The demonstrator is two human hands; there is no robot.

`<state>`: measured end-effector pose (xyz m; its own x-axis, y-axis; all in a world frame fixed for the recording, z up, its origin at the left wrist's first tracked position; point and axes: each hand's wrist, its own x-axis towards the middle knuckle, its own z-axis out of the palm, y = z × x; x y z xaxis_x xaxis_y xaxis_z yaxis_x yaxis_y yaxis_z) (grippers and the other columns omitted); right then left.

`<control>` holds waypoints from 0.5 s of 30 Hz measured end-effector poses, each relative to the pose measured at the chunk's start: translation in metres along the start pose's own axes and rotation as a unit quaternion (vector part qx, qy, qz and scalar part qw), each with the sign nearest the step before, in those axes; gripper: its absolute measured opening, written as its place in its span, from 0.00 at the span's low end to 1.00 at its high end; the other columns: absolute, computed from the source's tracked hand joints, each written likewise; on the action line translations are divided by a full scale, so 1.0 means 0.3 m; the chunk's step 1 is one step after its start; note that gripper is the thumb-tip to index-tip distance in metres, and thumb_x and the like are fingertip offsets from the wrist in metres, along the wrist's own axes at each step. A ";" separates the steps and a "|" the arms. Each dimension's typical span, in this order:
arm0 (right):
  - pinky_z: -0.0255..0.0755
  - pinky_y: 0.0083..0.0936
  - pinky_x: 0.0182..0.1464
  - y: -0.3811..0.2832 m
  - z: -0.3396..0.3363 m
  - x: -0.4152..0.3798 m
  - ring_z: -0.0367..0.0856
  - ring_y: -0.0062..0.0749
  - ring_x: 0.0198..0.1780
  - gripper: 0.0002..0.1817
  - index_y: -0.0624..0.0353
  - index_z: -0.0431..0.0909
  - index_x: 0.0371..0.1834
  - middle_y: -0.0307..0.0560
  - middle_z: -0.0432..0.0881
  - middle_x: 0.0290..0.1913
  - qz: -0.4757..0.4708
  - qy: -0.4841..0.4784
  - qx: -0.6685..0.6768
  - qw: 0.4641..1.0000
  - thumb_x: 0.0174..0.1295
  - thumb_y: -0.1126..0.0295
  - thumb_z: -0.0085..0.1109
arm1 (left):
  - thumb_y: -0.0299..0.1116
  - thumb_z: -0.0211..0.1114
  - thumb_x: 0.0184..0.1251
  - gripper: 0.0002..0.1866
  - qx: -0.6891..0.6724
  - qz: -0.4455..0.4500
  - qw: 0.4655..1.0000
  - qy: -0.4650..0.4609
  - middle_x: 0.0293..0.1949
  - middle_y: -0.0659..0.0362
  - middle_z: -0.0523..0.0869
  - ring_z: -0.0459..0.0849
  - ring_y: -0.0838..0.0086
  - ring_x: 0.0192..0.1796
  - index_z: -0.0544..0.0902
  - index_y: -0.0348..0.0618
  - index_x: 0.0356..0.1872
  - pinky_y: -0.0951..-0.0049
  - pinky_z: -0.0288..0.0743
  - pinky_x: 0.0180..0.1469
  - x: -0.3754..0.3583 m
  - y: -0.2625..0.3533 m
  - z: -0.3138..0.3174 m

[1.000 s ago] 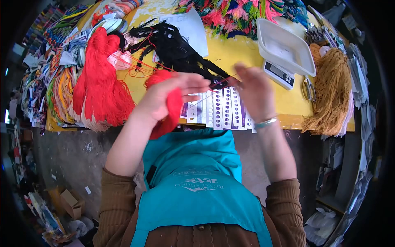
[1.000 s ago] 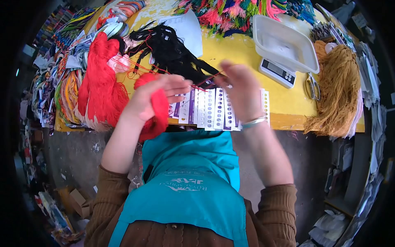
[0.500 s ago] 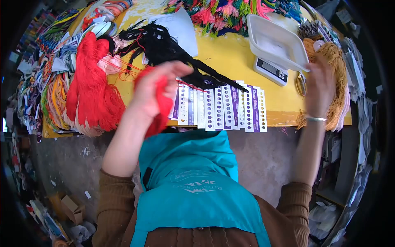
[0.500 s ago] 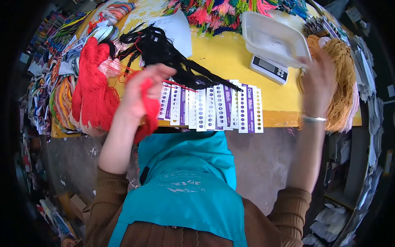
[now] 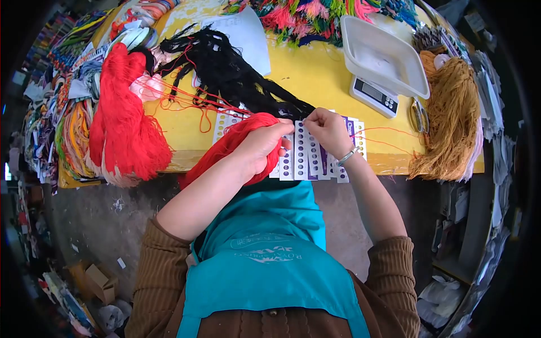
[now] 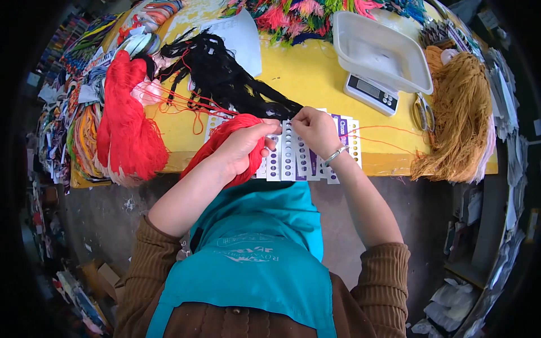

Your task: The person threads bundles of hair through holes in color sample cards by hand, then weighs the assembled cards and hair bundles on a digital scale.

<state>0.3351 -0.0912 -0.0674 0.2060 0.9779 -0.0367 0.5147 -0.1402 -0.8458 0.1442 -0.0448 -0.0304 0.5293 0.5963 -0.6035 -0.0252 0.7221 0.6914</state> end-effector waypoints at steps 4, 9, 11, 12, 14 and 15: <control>0.74 0.25 0.32 0.000 0.001 -0.003 0.81 0.29 0.26 0.08 0.65 0.82 0.32 0.47 0.83 0.25 0.005 -0.006 0.023 1.000 0.56 0.70 0.61 | 0.29 0.58 0.71 0.16 0.083 0.036 0.995 -0.032 0.37 0.59 0.81 0.75 0.82 0.29 0.74 0.36 0.57 0.80 0.69 0.30 0.026 -0.022 0.012; 0.72 0.22 0.31 0.004 -0.007 -0.002 0.77 0.22 0.25 0.08 0.66 0.82 0.33 0.44 0.82 0.24 0.017 -0.018 0.072 0.997 0.56 0.71 0.62 | 0.29 0.56 0.72 0.14 0.156 0.079 0.985 -0.002 0.32 0.59 0.81 0.74 0.83 0.24 0.73 0.36 0.55 0.82 0.65 0.23 0.044 -0.038 0.024; 0.71 0.19 0.30 -0.001 -0.009 -0.002 0.76 0.19 0.25 0.08 0.66 0.82 0.33 0.41 0.81 0.24 0.013 -0.032 0.098 0.995 0.57 0.71 0.63 | 0.29 0.56 0.72 0.13 0.153 0.082 0.985 0.000 0.32 0.59 0.80 0.73 0.84 0.22 0.73 0.36 0.54 0.83 0.63 0.21 0.060 -0.034 0.027; 0.71 0.19 0.30 -0.007 -0.010 -0.002 0.76 0.19 0.25 0.08 0.66 0.82 0.33 0.41 0.81 0.24 0.013 -0.031 0.098 0.995 0.57 0.71 0.63 | 0.29 0.55 0.72 0.12 0.131 0.059 0.990 0.006 0.31 0.60 0.80 0.73 0.85 0.22 0.74 0.37 0.53 0.83 0.62 0.21 0.067 -0.032 0.029; 0.69 0.14 0.31 -0.019 -0.012 -0.005 0.74 0.12 0.28 0.06 0.66 0.81 0.33 0.34 0.80 0.26 0.028 -0.054 0.099 0.993 0.61 0.73 0.63 | 0.29 0.55 0.72 0.11 0.108 0.035 0.993 0.012 0.30 0.61 0.80 0.72 0.85 0.22 0.74 0.37 0.51 0.84 0.61 0.20 0.079 -0.028 0.028; 0.69 0.14 0.31 -0.018 -0.010 -0.005 0.74 0.12 0.28 0.06 0.66 0.81 0.33 0.34 0.80 0.26 0.028 -0.054 0.099 0.993 0.61 0.73 0.63 | 0.29 0.55 0.72 0.10 0.115 0.026 0.993 0.006 0.29 0.61 0.80 0.72 0.85 0.21 0.75 0.37 0.50 0.84 0.61 0.20 0.090 -0.031 0.021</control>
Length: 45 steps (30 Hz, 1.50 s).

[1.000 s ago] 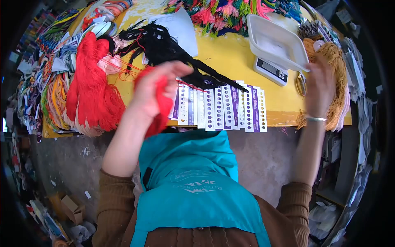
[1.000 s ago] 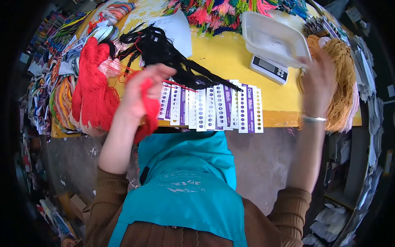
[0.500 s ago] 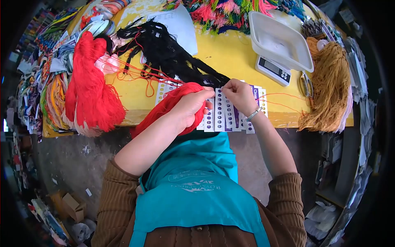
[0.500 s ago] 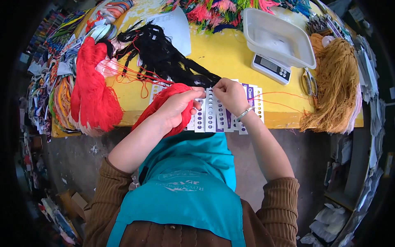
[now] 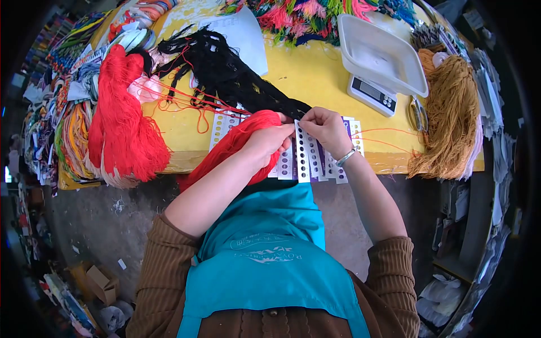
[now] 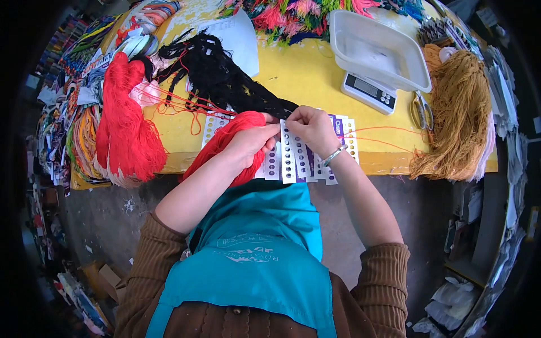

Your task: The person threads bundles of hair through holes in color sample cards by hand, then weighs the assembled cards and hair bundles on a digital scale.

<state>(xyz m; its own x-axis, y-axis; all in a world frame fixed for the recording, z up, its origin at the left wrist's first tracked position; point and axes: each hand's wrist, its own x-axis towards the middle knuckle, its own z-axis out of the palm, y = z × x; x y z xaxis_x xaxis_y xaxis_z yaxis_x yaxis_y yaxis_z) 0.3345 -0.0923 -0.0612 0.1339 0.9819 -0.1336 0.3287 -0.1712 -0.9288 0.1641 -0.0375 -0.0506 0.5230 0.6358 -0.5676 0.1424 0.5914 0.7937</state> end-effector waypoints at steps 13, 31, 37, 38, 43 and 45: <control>0.74 0.25 0.30 -0.029 0.039 -0.001 0.81 0.30 0.25 0.12 0.60 0.82 0.34 0.43 0.82 0.23 -0.013 0.022 -0.149 0.988 0.55 0.63 0.68 | 0.29 0.60 0.68 0.05 0.035 0.056 0.998 -0.018 0.25 0.61 0.80 0.70 0.85 0.19 0.79 0.39 0.39 0.83 0.63 0.22 -0.011 0.002 -0.053; 0.60 0.13 0.28 -0.026 0.016 0.023 0.65 0.13 0.25 0.15 0.62 0.78 0.38 0.32 0.73 0.24 0.081 0.017 0.094 0.992 0.69 0.59 0.55 | 0.38 0.57 0.71 0.14 -0.046 -0.050 0.993 -0.100 0.21 0.66 0.76 0.65 0.85 0.17 0.81 0.37 0.44 0.84 0.57 0.21 0.008 0.037 -0.065; 0.72 0.23 0.32 0.022 0.025 0.022 0.79 0.24 0.26 0.14 0.64 0.78 0.38 0.41 0.80 0.23 0.002 -0.002 0.047 0.999 0.59 0.63 0.63 | 0.38 0.57 0.71 0.13 -0.139 -0.044 0.983 -0.110 0.21 0.67 0.75 0.66 0.85 0.17 0.81 0.38 0.45 0.84 0.56 0.19 -0.031 0.064 -0.067; 0.73 0.24 0.32 0.009 0.024 0.019 0.80 0.26 0.26 0.15 0.63 0.79 0.38 0.42 0.81 0.23 0.000 0.000 -0.020 1.000 0.58 0.62 0.65 | 0.38 0.57 0.71 0.13 -0.106 -0.032 0.988 -0.111 0.21 0.67 0.75 0.66 0.85 0.17 0.81 0.38 0.45 0.84 0.56 0.19 -0.033 0.061 -0.064; 0.67 0.20 0.28 -0.028 0.049 0.009 0.73 0.15 0.26 0.12 0.64 0.77 0.36 0.39 0.79 0.22 -0.010 0.041 -0.137 0.990 0.65 0.65 0.63 | 0.38 0.57 0.72 0.12 -0.014 -0.011 0.994 -0.111 0.19 0.67 0.75 0.66 0.86 0.17 0.81 0.41 0.42 0.83 0.55 0.19 -0.032 0.062 -0.065; 0.75 0.25 0.32 0.013 0.051 0.037 0.84 0.30 0.28 0.21 0.63 0.80 0.36 0.48 0.85 0.27 0.018 0.071 -0.090 0.993 0.62 0.53 0.66 | 0.40 0.56 0.73 0.12 0.021 0.013 0.998 -0.066 0.18 0.66 0.75 0.66 0.86 0.17 0.80 0.43 0.37 0.83 0.55 0.19 -0.018 0.056 -0.062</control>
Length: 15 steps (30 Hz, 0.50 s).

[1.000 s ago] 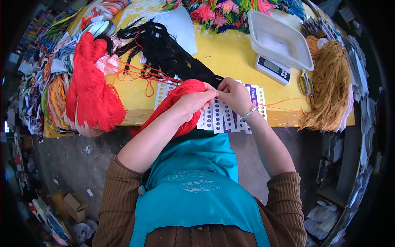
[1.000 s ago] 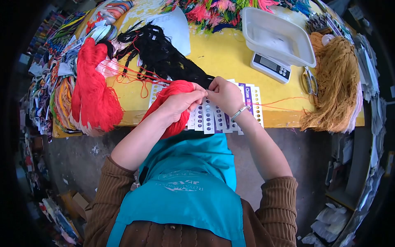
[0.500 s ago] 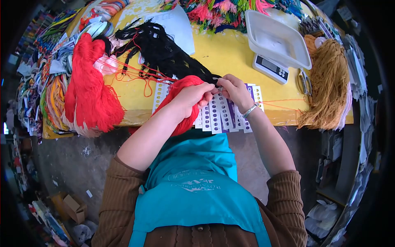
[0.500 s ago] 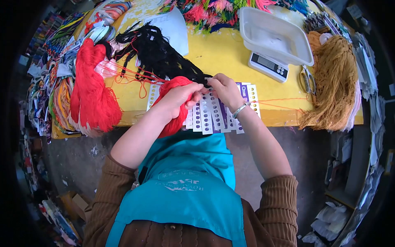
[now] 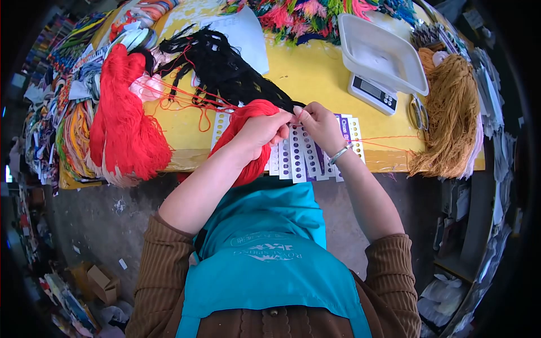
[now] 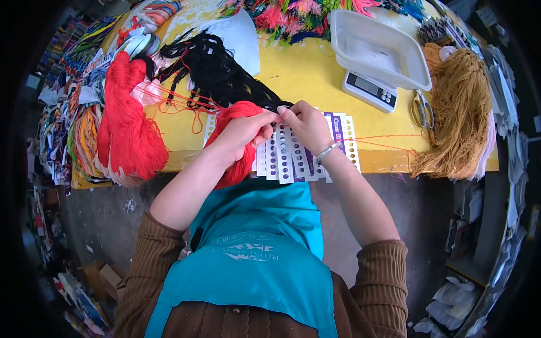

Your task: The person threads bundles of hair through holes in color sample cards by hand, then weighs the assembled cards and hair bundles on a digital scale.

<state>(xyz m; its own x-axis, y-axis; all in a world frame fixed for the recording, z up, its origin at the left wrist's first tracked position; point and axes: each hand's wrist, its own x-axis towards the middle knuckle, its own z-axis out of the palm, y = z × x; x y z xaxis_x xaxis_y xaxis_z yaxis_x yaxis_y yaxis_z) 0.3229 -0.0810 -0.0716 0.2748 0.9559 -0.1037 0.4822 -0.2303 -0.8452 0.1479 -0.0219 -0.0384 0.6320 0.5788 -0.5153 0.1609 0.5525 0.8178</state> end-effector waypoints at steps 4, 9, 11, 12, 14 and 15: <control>0.76 0.24 0.33 0.012 -0.018 0.003 0.84 0.29 0.29 0.22 0.65 0.80 0.38 0.48 0.85 0.28 -0.020 -0.029 0.054 0.998 0.64 0.52 0.63 | 0.43 0.56 0.73 0.19 0.198 -0.025 0.978 0.059 0.19 0.67 0.77 0.67 0.85 0.19 0.78 0.48 0.20 0.81 0.59 0.23 0.059 -0.050 0.020; 0.71 0.15 0.34 0.011 -0.025 -0.004 0.76 0.16 0.31 0.21 0.66 0.75 0.42 0.41 0.81 0.29 -0.009 -0.071 0.143 0.987 0.67 0.54 0.62 | 0.42 0.58 0.70 0.17 0.210 -0.009 0.977 0.017 0.19 0.68 0.75 0.67 0.85 0.19 0.77 0.48 0.21 0.82 0.59 0.23 0.068 -0.045 0.026; 0.73 0.19 0.35 -0.024 -0.038 -0.002 0.80 0.21 0.31 0.22 0.66 0.77 0.42 0.45 0.83 0.29 0.016 -0.074 0.088 0.993 0.66 0.53 0.62 | 0.39 0.60 0.68 0.12 0.002 -0.033 0.999 -0.033 0.20 0.67 0.74 0.66 0.85 0.16 0.76 0.47 0.25 0.83 0.57 0.20 0.055 -0.014 -0.011; 0.76 0.22 0.36 -0.036 -0.040 -0.001 0.84 0.27 0.30 0.24 0.66 0.78 0.42 0.48 0.84 0.30 0.043 -0.075 0.034 0.996 0.64 0.51 0.62 | 0.37 0.60 0.66 0.12 -0.086 -0.034 0.995 -0.030 0.19 0.66 0.74 0.65 0.84 0.15 0.75 0.47 0.23 0.82 0.55 0.18 0.044 0.002 -0.042; 0.77 0.23 0.37 -0.020 -0.038 0.005 0.84 0.27 0.31 0.23 0.66 0.78 0.42 0.48 0.85 0.30 0.042 -0.080 0.038 0.995 0.64 0.52 0.62 | 0.36 0.62 0.63 0.11 -0.211 -0.045 0.976 -0.035 0.19 0.65 0.74 0.64 0.84 0.14 0.74 0.48 0.22 0.83 0.52 0.15 0.007 0.034 -0.127; 0.77 0.23 0.37 -0.008 -0.039 0.009 0.84 0.27 0.31 0.22 0.66 0.78 0.42 0.47 0.85 0.30 0.040 -0.085 0.042 0.995 0.64 0.53 0.62 | 0.37 0.62 0.64 0.12 -0.214 -0.032 0.974 -0.063 0.18 0.65 0.74 0.64 0.84 0.13 0.73 0.47 0.22 0.82 0.53 0.15 -0.026 0.069 -0.200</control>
<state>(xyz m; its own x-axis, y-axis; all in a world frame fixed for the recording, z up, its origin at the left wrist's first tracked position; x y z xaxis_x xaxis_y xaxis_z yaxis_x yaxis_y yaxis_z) 0.3321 -0.0800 -0.0637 0.1618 0.9535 -0.2544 0.3918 -0.2986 -0.8702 0.1008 0.0210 -0.0329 0.7231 0.4713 -0.5050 -0.1106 0.8006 0.5889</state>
